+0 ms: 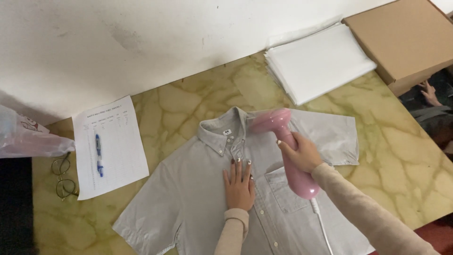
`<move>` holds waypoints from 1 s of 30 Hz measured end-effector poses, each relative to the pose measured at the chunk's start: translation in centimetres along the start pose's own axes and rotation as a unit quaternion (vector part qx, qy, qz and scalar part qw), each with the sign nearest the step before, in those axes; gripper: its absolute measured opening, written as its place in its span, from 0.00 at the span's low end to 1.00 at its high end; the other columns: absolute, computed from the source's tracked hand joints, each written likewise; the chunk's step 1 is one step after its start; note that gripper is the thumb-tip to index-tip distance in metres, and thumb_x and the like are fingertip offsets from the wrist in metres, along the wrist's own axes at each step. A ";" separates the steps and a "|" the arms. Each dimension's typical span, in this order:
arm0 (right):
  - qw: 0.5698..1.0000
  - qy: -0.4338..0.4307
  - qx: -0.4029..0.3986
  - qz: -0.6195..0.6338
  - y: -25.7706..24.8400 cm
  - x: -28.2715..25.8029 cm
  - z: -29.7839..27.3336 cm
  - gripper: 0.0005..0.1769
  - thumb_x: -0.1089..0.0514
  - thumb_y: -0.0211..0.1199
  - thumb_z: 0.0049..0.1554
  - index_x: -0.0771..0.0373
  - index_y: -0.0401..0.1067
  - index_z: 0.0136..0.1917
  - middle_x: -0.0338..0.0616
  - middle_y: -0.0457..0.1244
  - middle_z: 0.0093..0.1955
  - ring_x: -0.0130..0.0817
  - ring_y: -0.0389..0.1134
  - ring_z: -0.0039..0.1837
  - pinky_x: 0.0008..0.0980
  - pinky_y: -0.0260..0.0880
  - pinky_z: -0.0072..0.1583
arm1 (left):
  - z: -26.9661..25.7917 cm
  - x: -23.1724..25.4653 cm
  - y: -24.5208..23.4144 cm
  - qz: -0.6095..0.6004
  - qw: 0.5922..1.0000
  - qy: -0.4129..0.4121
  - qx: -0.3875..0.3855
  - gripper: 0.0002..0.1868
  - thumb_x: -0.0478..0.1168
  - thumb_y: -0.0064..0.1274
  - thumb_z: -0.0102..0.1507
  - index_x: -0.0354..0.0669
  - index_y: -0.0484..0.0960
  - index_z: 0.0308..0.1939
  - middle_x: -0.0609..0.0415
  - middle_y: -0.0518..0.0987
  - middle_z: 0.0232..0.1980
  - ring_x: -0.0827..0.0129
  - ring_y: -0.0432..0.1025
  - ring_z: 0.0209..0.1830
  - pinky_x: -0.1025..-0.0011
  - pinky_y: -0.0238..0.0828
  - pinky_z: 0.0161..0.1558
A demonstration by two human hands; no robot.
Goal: Using a handheld garment steamer to remove wrinkles from a shirt laid on a table.
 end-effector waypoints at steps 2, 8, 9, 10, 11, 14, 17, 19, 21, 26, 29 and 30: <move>1.000 0.001 -0.014 0.003 -1.5 0.2 -2.1 0.24 0.41 0.49 0.46 0.57 0.67 0.48 0.45 0.65 0.44 0.40 0.64 0.48 0.36 0.58 0.50 | 0.0 0.0 -0.1 -0.013 1.000 0.000 0.005 0.26 0.43 0.39 0.57 0.51 0.61 0.61 0.48 0.58 0.64 0.54 0.49 0.65 0.48 0.38 0.61; 0.997 0.039 -0.058 -0.046 -3.5 4.5 -5.9 0.26 0.41 0.50 0.45 0.52 0.66 0.54 0.41 0.67 0.47 0.38 0.66 0.50 0.35 0.61 0.53 | -0.1 0.1 -0.1 -0.010 1.000 -0.007 0.020 0.26 0.44 0.37 0.57 0.53 0.61 0.61 0.49 0.58 0.65 0.56 0.48 0.66 0.50 0.38 0.62; 0.996 0.036 -0.060 -0.052 -3.5 5.3 -6.2 0.26 0.42 0.51 0.45 0.52 0.66 0.55 0.40 0.67 0.48 0.38 0.66 0.51 0.35 0.62 0.54 | -0.1 0.1 -0.1 -0.011 1.000 -0.008 0.020 0.26 0.44 0.37 0.58 0.54 0.61 0.61 0.50 0.58 0.65 0.57 0.48 0.66 0.50 0.38 0.62; 0.996 0.036 -0.060 -0.052 -3.4 5.7 -6.5 0.26 0.42 0.51 0.45 0.52 0.66 0.55 0.40 0.67 0.48 0.38 0.66 0.51 0.35 0.62 0.54 | -0.1 0.1 -0.1 -0.012 1.000 -0.007 0.020 0.26 0.44 0.37 0.58 0.54 0.61 0.61 0.50 0.58 0.65 0.57 0.48 0.66 0.50 0.38 0.62; 0.998 0.013 -0.047 -0.028 -3.4 6.0 -6.7 0.27 0.44 0.52 0.44 0.52 0.65 0.57 0.39 0.67 0.48 0.35 0.67 0.52 0.33 0.62 0.54 | -0.1 0.0 0.1 -0.011 1.000 -0.010 0.003 0.26 0.45 0.36 0.58 0.54 0.59 0.62 0.50 0.56 0.66 0.57 0.47 0.67 0.50 0.36 0.62; 0.998 0.028 -0.052 -0.027 -3.0 6.2 -6.7 0.29 0.44 0.51 0.44 0.49 0.62 0.60 0.37 0.66 0.51 0.34 0.66 0.54 0.32 0.61 0.55 | -0.1 0.0 0.2 -0.008 1.000 -0.012 -0.006 0.26 0.45 0.35 0.59 0.53 0.59 0.62 0.49 0.56 0.66 0.57 0.46 0.67 0.50 0.36 0.62; 0.994 0.067 -0.072 -0.043 -2.3 5.9 -5.9 0.29 0.41 0.50 0.45 0.49 0.62 0.59 0.38 0.65 0.51 0.36 0.65 0.54 0.33 0.60 0.55 | 0.0 0.0 -0.1 -0.011 1.000 -0.010 0.003 0.25 0.45 0.36 0.59 0.52 0.60 0.61 0.49 0.56 0.65 0.56 0.47 0.67 0.50 0.37 0.62; 0.994 0.066 -0.075 -0.036 -2.0 5.4 -5.1 0.27 0.42 0.50 0.45 0.51 0.63 0.58 0.41 0.66 0.49 0.37 0.65 0.52 0.34 0.61 0.54 | -0.2 0.1 -0.2 -0.019 1.000 -0.010 0.007 0.25 0.45 0.36 0.58 0.52 0.61 0.61 0.49 0.56 0.66 0.57 0.47 0.67 0.50 0.36 0.62; 0.995 0.054 -0.068 -0.055 -2.1 4.4 -3.6 0.22 0.40 0.49 0.46 0.56 0.66 0.46 0.44 0.66 0.42 0.41 0.65 0.47 0.35 0.60 0.50 | 0.0 0.0 -0.1 -0.017 1.000 -0.013 0.003 0.26 0.44 0.38 0.57 0.53 0.61 0.61 0.50 0.57 0.65 0.57 0.47 0.66 0.50 0.37 0.62; 0.995 0.054 -0.072 -0.044 -2.4 0.9 -1.1 0.24 0.40 0.47 0.47 0.58 0.66 0.48 0.49 0.65 0.45 0.44 0.65 0.49 0.37 0.60 0.51 | 0.2 0.1 -0.4 -0.023 1.000 -0.009 -0.002 0.26 0.44 0.36 0.57 0.51 0.61 0.61 0.48 0.56 0.65 0.56 0.46 0.67 0.50 0.35 0.63; 0.995 0.057 -0.067 -0.045 -2.2 -0.3 0.2 0.25 0.40 0.46 0.47 0.59 0.66 0.49 0.51 0.65 0.46 0.46 0.64 0.49 0.38 0.59 0.52 | 0.1 0.0 -0.2 -0.023 1.000 -0.011 -0.009 0.26 0.44 0.37 0.57 0.52 0.61 0.61 0.48 0.56 0.65 0.56 0.47 0.66 0.50 0.35 0.63; 0.996 0.049 -0.059 -0.049 -2.1 -0.3 0.8 0.26 0.40 0.46 0.46 0.59 0.65 0.49 0.53 0.64 0.46 0.49 0.63 0.50 0.40 0.59 0.51 | 0.1 0.0 -0.1 -0.017 1.000 -0.012 -0.014 0.27 0.44 0.36 0.58 0.52 0.60 0.62 0.49 0.56 0.66 0.56 0.47 0.66 0.50 0.35 0.63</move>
Point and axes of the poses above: each hand's wrist, its own z-axis towards the middle knuckle, its own y-axis out of the palm, x = y × z, the point moved 4 cm from there along z, towards the middle knuckle
